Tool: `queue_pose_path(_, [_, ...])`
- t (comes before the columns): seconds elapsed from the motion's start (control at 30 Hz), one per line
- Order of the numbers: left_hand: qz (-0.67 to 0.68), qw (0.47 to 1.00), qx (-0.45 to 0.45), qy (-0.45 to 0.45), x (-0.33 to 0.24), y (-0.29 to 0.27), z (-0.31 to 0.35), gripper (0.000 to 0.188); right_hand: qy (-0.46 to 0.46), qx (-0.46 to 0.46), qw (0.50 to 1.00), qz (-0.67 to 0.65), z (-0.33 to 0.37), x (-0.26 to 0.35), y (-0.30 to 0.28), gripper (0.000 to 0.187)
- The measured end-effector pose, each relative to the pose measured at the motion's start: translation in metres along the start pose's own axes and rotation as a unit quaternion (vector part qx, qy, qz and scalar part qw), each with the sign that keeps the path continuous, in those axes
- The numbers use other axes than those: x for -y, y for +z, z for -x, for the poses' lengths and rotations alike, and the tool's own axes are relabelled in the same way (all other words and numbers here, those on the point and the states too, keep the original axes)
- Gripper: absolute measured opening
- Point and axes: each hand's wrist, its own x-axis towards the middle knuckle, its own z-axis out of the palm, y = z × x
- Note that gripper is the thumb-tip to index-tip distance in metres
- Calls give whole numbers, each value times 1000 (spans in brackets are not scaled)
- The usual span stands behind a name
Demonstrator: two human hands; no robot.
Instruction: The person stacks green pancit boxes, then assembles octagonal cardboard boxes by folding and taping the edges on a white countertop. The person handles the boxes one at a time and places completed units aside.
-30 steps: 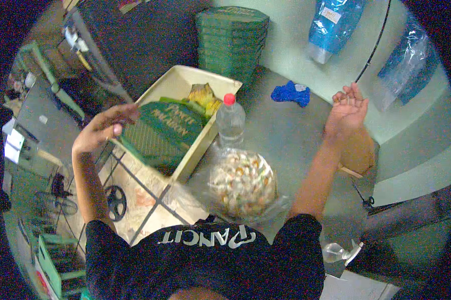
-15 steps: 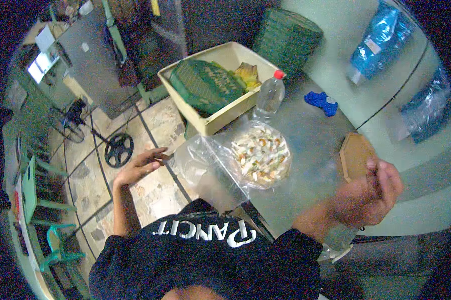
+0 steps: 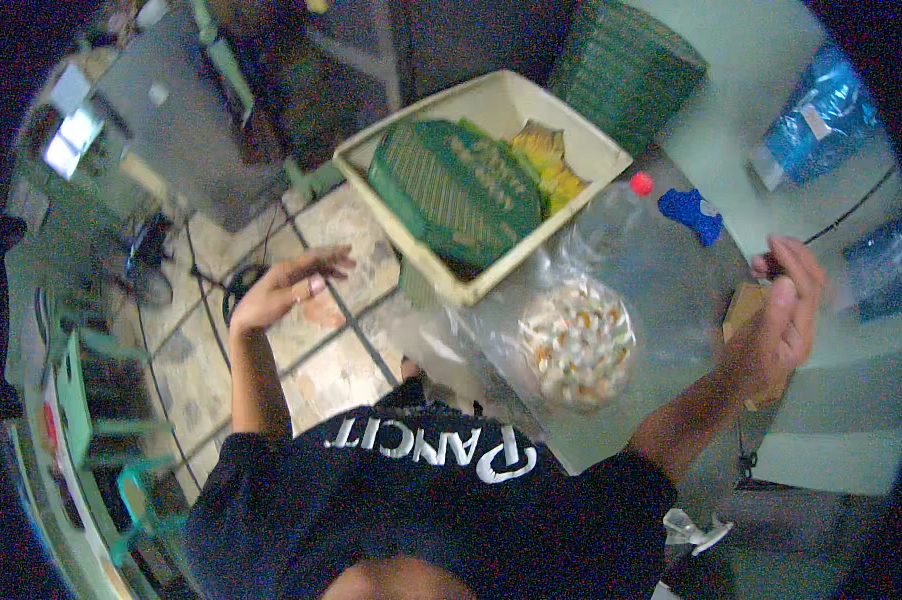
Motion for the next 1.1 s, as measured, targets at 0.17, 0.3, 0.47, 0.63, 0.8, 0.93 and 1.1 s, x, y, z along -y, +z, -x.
queue_pose_path(0.17, [55, 994, 94, 14, -2, -82, -104, 34, 50, 40, 990, 125, -29, -10, 67, 23])
queue_pose_path(0.3, [48, 994, 78, 58, -7, -115, -187, 25, 127, 36, 986, 104, -33, -13, 91, 24])
queue_pose_path(0.47, [-37, 988, 94, 118, -17, -128, -312, 23, 245, 43, 963, 105, -51, -53, 96, 33])
queue_pose_path(0.63, [66, 991, 103, 46, -4, -96, -448, 50, 404, 77, 910, 52, -65, -165, 98, 40])
queue_pose_path(0.8, [121, 990, 47, -50, 21, -40, -565, 77, 347, 171, 915, 117, -70, -320, 99, 44])
queue_pose_path(0.93, [160, 983, -53, -74, 54, -10, -647, 87, 308, 201, 914, 171, -68, -421, 131, 45])
queue_pose_path(1.1, [151, 976, -144, -58, 75, -2, -717, 89, 447, 109, 888, -7, -59, -479, 174, 68])
